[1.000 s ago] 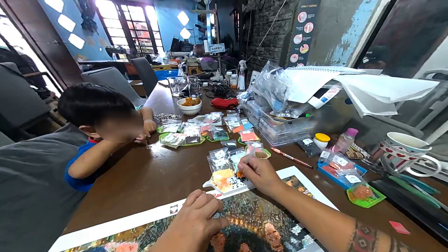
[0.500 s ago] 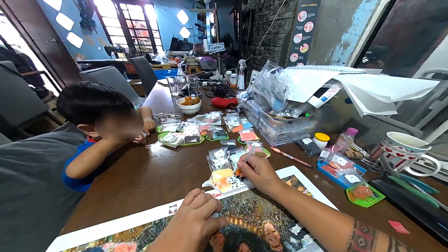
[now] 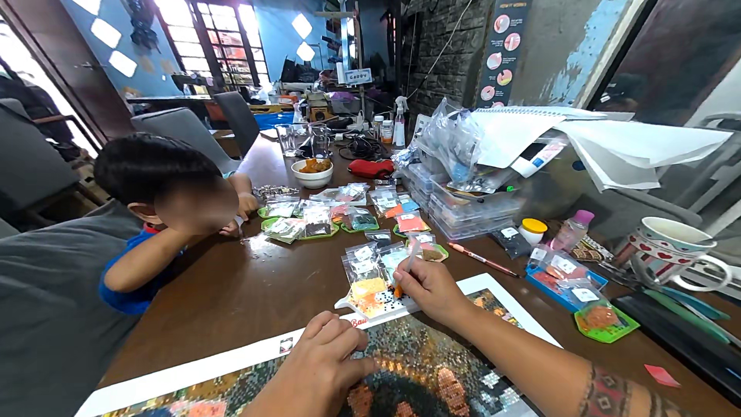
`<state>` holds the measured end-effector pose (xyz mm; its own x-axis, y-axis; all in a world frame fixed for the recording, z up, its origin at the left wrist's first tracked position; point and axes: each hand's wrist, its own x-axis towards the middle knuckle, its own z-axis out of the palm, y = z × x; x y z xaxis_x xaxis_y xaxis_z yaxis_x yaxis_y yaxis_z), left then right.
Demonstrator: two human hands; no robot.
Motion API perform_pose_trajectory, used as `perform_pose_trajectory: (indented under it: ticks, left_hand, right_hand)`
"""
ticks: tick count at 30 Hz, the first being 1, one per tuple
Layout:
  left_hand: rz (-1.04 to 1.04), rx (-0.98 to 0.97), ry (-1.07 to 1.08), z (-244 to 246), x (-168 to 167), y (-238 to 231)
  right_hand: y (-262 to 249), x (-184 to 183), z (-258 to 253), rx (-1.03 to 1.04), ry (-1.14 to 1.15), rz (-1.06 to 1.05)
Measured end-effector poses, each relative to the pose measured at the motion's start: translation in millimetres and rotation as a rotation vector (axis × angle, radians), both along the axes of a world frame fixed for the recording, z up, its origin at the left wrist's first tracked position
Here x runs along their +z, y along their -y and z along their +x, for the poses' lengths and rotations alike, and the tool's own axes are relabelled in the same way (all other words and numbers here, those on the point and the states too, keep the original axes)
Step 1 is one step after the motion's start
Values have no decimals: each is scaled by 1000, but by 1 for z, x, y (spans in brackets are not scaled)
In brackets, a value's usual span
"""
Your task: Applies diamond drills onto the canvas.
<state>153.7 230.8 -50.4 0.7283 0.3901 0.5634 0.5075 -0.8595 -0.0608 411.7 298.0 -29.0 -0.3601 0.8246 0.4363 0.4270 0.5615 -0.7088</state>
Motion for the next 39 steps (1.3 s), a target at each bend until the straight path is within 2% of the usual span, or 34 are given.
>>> perform_pose_trajectory:
  ticks: [24,30,34,39]
  left_hand:
    - [15,-19,24,0,-4,-2]
    - [16,-18,28,-1,-2,-1]
    - [8,-21,23,-1,-1,0]
    - [-4,-21,19,-1,0,1]
  right_hand:
    - [-1,-1,-1,6,23,34]
    - [0,0,0,5,-39,74]
    - [10,2,-2,96,-103,116]
    - [26,4,-7,324,-109,207]
